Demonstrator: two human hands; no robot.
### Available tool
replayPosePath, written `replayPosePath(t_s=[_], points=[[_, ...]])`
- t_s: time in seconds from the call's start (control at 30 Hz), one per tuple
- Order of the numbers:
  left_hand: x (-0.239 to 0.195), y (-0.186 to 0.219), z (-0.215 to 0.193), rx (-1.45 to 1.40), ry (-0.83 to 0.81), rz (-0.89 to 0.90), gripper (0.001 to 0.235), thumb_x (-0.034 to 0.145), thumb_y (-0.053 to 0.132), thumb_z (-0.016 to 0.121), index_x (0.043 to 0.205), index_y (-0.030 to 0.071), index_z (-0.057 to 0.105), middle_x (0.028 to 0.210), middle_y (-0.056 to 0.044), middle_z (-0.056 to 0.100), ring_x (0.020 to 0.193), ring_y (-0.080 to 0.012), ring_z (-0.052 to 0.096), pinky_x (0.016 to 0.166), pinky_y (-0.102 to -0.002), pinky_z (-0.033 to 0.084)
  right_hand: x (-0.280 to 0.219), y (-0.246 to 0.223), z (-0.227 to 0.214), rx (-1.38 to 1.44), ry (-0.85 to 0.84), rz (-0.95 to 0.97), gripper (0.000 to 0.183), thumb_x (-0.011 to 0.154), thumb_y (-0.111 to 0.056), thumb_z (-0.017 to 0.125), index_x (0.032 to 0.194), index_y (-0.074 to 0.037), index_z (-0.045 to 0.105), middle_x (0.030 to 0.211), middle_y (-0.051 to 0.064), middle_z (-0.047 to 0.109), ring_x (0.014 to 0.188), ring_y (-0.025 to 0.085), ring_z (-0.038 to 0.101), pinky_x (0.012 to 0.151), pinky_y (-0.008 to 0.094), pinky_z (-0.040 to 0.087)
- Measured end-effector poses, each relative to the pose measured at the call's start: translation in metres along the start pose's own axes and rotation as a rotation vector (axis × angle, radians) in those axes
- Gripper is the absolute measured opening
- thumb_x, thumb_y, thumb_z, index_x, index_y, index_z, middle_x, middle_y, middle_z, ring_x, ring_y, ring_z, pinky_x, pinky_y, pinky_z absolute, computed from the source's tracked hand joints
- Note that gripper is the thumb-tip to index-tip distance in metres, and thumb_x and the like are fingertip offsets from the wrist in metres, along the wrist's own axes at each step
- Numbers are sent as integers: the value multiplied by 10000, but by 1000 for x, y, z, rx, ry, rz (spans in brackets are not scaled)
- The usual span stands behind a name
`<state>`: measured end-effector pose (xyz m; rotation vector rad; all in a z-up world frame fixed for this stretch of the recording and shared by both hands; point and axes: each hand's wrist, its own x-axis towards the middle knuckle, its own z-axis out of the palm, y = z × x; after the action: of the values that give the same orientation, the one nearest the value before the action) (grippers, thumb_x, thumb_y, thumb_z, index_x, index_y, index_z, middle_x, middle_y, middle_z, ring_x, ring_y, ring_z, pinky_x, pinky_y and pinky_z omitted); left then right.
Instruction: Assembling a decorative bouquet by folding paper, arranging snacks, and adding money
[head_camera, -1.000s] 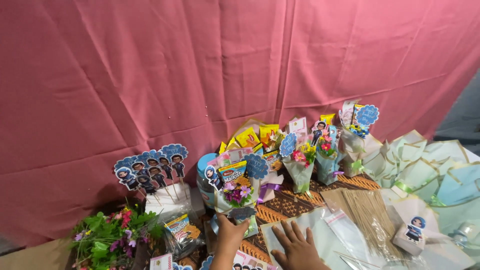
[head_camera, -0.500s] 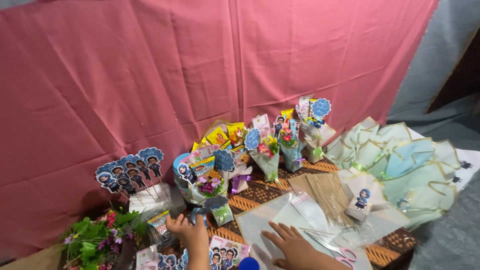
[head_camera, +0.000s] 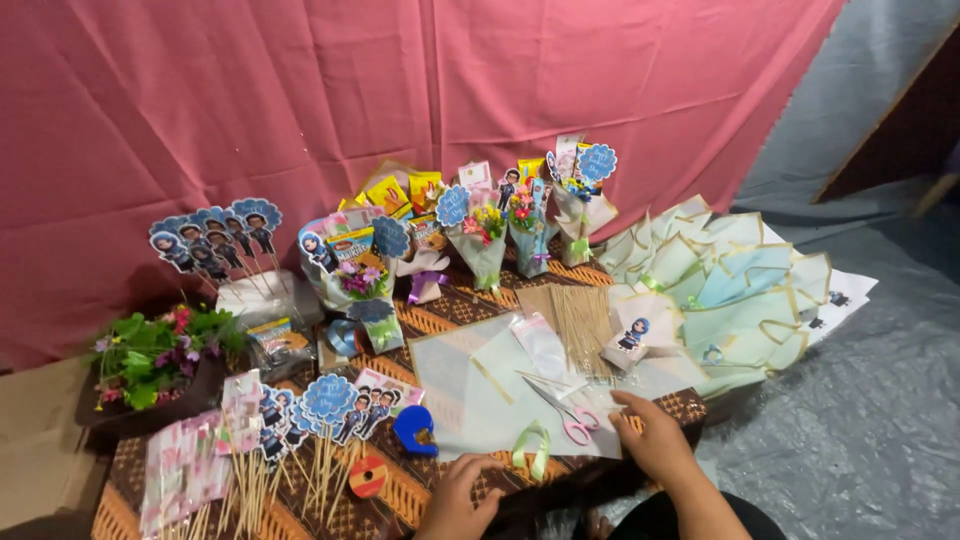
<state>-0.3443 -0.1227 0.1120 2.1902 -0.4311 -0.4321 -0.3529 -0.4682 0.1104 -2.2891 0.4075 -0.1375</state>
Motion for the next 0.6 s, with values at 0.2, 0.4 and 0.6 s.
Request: replayPosePath(t_s=[0.2,0.4,0.6], points=[[14,-83,65,138,292,236,483,780,150,723,1252,229,660,1273,-19,627,1245,-246,590,1040,-425,469,21,62,-53,789,322,227,281,985,-32,572,1242,6,678,1075,136,704,871,205,629,803,310,509],[70,-99,105,325,423,385,628,678,175,766,1287,192,612,1348,-74,568,1316,-305,507,1112,-503,401,73,109,-42,1210,391,513,251,1010,-196,561,1209,-61,631,1001,91,676,735,174,556,602,289,456],[166,-219,169,556,695,412,460,740,471,672,1174,321,685,1270,13,660,1258,-252,589,1168,-551,371,111,59,-27,892,270,527,443,977,-374,607,1234,-13,603,1072,125,664,782,191,551,634,291,461]])
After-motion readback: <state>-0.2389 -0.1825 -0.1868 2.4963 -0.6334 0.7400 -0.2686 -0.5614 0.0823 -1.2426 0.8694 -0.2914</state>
